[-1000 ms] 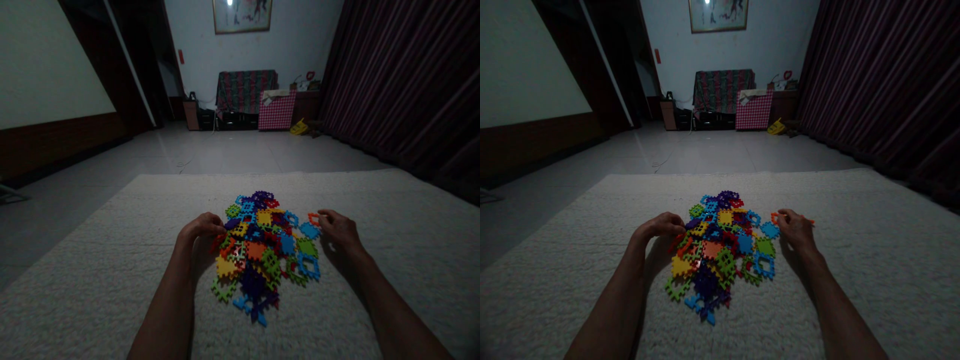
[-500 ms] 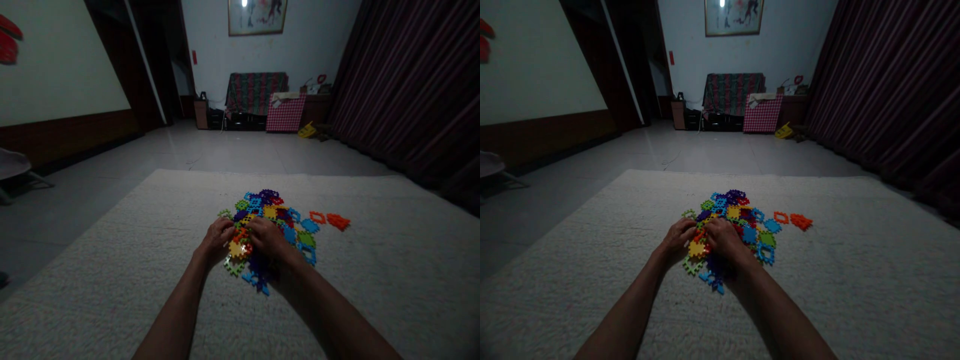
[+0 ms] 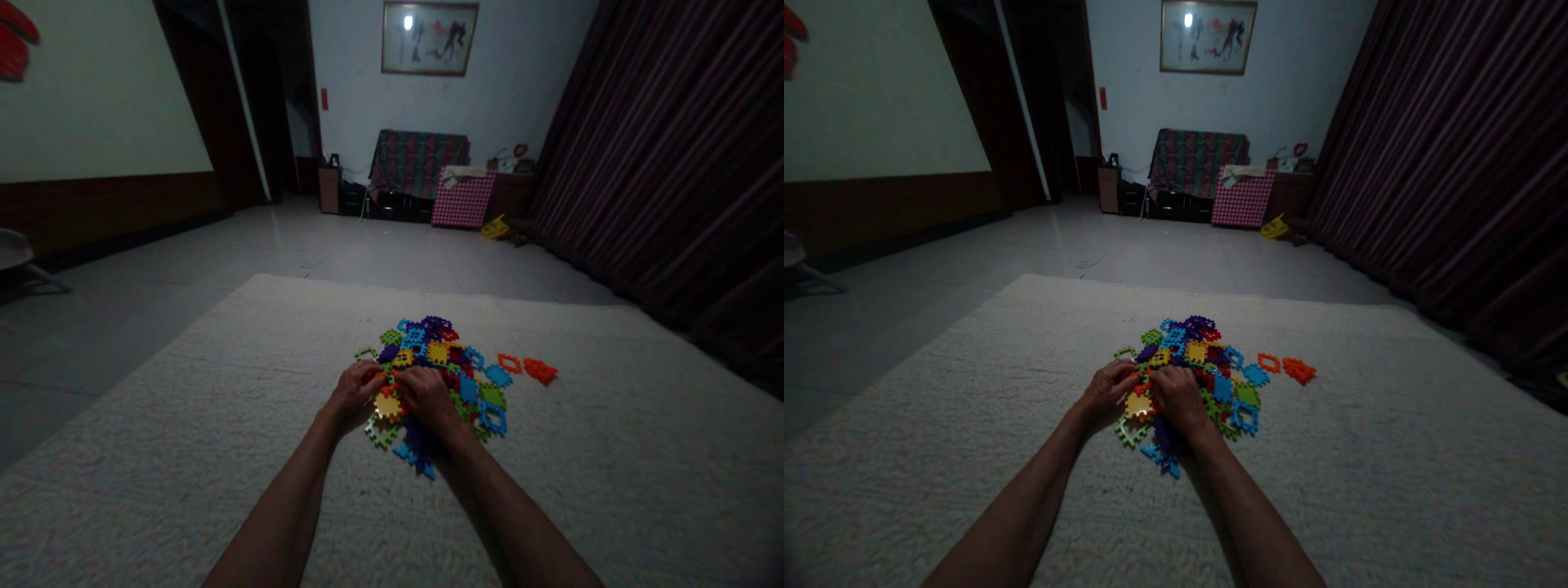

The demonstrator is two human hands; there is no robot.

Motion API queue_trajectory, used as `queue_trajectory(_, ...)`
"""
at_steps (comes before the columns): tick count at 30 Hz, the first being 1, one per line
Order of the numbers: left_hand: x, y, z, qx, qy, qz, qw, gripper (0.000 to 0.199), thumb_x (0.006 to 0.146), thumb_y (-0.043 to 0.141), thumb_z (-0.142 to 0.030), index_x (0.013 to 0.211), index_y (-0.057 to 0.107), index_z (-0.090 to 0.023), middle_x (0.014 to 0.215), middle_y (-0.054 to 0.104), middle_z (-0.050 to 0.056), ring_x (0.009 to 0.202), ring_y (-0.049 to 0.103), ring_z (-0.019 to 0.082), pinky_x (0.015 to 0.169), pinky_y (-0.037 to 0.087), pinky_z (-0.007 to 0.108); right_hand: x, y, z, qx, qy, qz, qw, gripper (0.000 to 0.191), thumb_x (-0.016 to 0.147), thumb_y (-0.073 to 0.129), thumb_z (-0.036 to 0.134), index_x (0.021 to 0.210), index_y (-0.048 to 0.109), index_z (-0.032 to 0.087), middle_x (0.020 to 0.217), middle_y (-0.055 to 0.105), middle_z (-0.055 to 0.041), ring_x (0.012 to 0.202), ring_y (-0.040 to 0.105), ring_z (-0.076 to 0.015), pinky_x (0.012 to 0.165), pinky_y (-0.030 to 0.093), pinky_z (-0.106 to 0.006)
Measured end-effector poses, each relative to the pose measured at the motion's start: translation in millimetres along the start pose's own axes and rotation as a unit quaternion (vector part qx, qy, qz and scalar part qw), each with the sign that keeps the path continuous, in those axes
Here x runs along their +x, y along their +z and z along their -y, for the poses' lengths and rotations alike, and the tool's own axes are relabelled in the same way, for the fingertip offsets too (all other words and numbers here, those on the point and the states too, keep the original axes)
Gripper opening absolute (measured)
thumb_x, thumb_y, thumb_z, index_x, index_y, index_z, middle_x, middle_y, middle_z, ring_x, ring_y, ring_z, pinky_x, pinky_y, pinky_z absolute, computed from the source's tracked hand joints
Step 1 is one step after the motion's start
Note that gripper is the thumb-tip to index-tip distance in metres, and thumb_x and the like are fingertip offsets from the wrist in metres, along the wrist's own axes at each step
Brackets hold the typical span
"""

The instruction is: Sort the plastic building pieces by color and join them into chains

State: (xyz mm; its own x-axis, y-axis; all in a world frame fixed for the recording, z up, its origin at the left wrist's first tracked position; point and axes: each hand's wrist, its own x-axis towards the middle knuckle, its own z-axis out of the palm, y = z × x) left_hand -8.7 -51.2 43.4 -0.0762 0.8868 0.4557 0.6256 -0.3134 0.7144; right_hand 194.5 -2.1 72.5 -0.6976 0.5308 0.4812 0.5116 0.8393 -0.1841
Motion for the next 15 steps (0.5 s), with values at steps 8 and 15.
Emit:
queue_trajectory(8,0.4,1.0,-9.3,-0.004,-0.03,-0.026,0.999,0.018,0.084,0.058,-0.03,0.083,0.071,-0.019,0.084,0.07,0.006,0.081,0.063,0.017,0.077,0.05,0.029,-16.4,-4.2,-1.1,0.065,-0.002,-0.088,0.994,0.019,0.095,0.048,0.022,0.101,0.066,0.019,0.096,0.072,-0.008,0.092,0.063,-0.023,0.083,0.043,-0.037)
queue_trajectory(15,1.7,-1.4,-20.8,0.0,-0.058,-0.052,0.997,0.015,0.082,0.06,-0.031,0.081,0.069,-0.019,0.087,0.068,0.006,0.083,0.062,0.018,0.078,0.048,0.03,-25.8,-13.1,-3.4,0.134,0.06,-0.163,0.976,0.019,0.091,0.046,0.022,0.095,0.065,0.021,0.095,0.072,-0.0077,0.091,0.066,-0.0219,0.084,0.049,-0.037)
